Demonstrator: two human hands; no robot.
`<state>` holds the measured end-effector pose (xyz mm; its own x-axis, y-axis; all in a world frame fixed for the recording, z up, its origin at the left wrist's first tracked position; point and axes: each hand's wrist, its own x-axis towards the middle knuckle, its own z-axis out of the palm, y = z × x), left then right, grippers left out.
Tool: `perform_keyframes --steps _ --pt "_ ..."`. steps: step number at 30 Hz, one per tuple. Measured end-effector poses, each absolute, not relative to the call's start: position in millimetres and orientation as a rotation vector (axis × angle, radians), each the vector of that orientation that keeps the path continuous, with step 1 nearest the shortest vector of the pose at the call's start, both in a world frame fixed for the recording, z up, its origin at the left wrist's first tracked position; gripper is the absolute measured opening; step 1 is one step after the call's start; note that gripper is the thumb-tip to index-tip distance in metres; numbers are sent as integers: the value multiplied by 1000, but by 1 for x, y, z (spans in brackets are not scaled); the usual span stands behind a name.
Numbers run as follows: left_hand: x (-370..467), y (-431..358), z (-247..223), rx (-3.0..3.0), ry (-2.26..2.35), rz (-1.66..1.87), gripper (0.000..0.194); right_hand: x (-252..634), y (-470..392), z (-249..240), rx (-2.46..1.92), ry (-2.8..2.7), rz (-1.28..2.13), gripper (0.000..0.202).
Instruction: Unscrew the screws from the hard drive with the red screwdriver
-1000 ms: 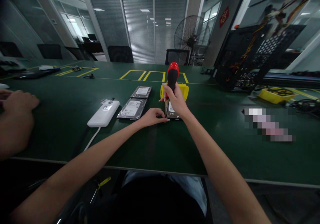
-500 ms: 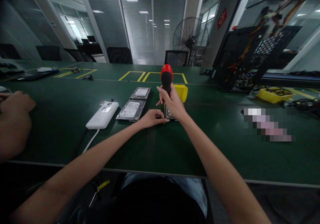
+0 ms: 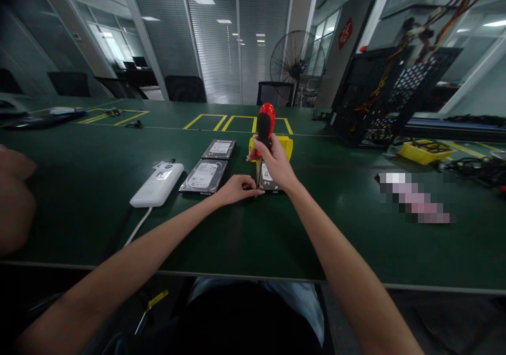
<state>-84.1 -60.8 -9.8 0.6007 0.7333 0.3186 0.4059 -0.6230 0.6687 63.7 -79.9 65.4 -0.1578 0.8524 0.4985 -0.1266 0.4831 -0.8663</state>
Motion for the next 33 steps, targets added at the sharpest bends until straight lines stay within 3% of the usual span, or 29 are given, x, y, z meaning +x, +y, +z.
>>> perform_keyframes --steps 19,33 --pt "-82 -55 -14 2331 888 772 40 47 -88 63 -660 -1584 984 32" --pt "-83 -56 -14 2308 916 788 36 54 -79 61 -648 -1509 990 23"
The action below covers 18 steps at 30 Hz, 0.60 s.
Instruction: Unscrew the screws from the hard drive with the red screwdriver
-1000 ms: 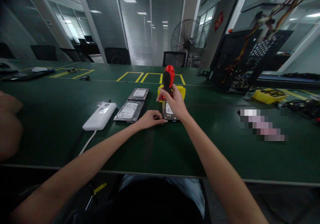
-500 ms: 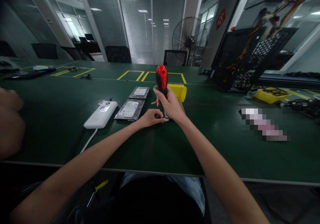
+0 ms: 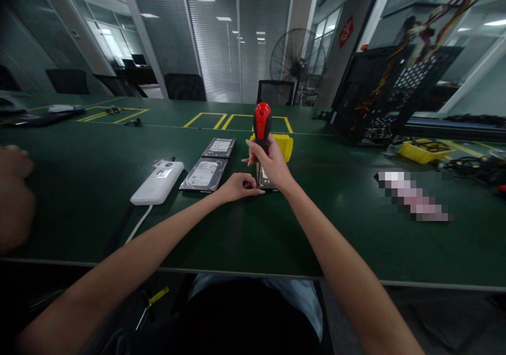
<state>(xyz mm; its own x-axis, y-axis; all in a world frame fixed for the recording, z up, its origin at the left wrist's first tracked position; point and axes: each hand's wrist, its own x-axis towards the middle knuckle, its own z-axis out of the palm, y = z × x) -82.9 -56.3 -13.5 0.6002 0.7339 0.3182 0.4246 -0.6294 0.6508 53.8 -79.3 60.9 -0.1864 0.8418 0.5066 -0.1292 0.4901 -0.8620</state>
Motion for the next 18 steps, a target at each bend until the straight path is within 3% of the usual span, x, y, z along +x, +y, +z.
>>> perform_keyframes --steps 18 --pt "-83 -60 -9 2311 937 748 39 58 -78 62 -827 -1480 821 30"
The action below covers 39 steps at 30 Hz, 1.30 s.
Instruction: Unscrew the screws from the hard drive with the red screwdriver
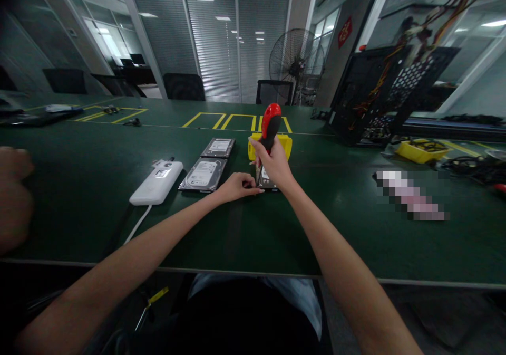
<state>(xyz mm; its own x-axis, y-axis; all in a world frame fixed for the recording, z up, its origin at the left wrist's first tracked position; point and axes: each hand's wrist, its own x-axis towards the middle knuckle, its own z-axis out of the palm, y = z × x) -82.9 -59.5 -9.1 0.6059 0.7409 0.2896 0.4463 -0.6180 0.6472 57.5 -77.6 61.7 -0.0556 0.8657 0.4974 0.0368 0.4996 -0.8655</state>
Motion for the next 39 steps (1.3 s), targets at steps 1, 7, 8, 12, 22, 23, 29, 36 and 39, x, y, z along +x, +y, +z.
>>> perform_keyframes --steps 1,7,8,12,22,23,29,36,39 --pt "-83 -59 -10 2314 941 749 40 58 -77 61 -825 -1478 839 29" --pt "-83 -57 -13 2325 929 752 40 60 -77 60 -838 -1440 948 29" --pt "-83 -57 -14 2327 927 757 40 60 -78 61 -840 -1431 966 28" --pt "-83 -58 -12 2330 925 753 39 62 -78 61 -869 -1431 958 27" --pt "-83 -61 -8 2332 957 725 38 67 -74 63 -1006 -1558 658 34" --pt "-83 -61 -8 2331 960 719 38 67 -74 63 -1020 -1561 635 34" --pt "-82 -60 -9 2317 951 722 38 66 -75 62 -1058 -1551 555 33" --pt "-82 -61 -7 2307 971 706 38 66 -79 63 -1111 -1542 400 34" --pt "-82 -60 -8 2321 967 702 38 67 -78 63 -1143 -1559 409 34"
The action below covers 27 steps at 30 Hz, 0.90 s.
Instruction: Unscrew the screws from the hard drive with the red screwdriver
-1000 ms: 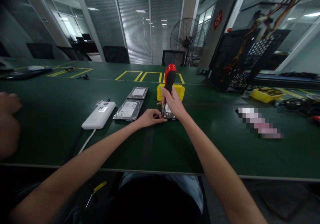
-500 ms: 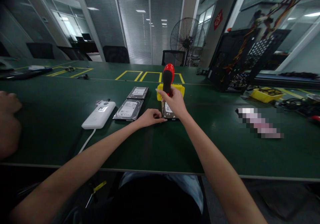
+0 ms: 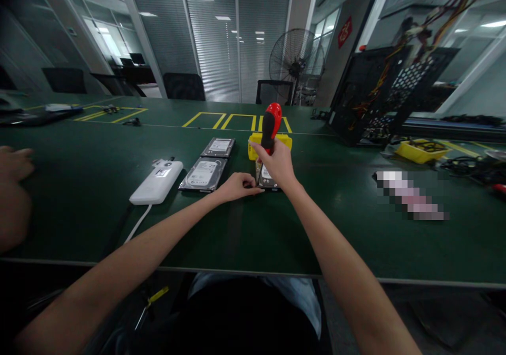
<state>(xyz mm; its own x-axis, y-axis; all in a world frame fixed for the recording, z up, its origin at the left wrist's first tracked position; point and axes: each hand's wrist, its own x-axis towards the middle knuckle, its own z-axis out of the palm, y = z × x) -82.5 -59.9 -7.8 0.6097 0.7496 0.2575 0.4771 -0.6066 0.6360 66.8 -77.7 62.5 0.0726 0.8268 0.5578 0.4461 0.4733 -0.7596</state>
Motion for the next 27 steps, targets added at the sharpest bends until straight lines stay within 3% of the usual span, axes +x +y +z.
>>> perform_keyframes --steps 12,22,27 --pt "-84 -58 -10 2372 899 728 40 68 -65 51 -794 -1319 1061 38" --pt "-83 -56 -11 2347 934 717 39 67 -67 55 -790 -1442 780 28" --pt "-83 -57 -11 2324 939 709 39 68 -68 57 -762 -1463 723 45"
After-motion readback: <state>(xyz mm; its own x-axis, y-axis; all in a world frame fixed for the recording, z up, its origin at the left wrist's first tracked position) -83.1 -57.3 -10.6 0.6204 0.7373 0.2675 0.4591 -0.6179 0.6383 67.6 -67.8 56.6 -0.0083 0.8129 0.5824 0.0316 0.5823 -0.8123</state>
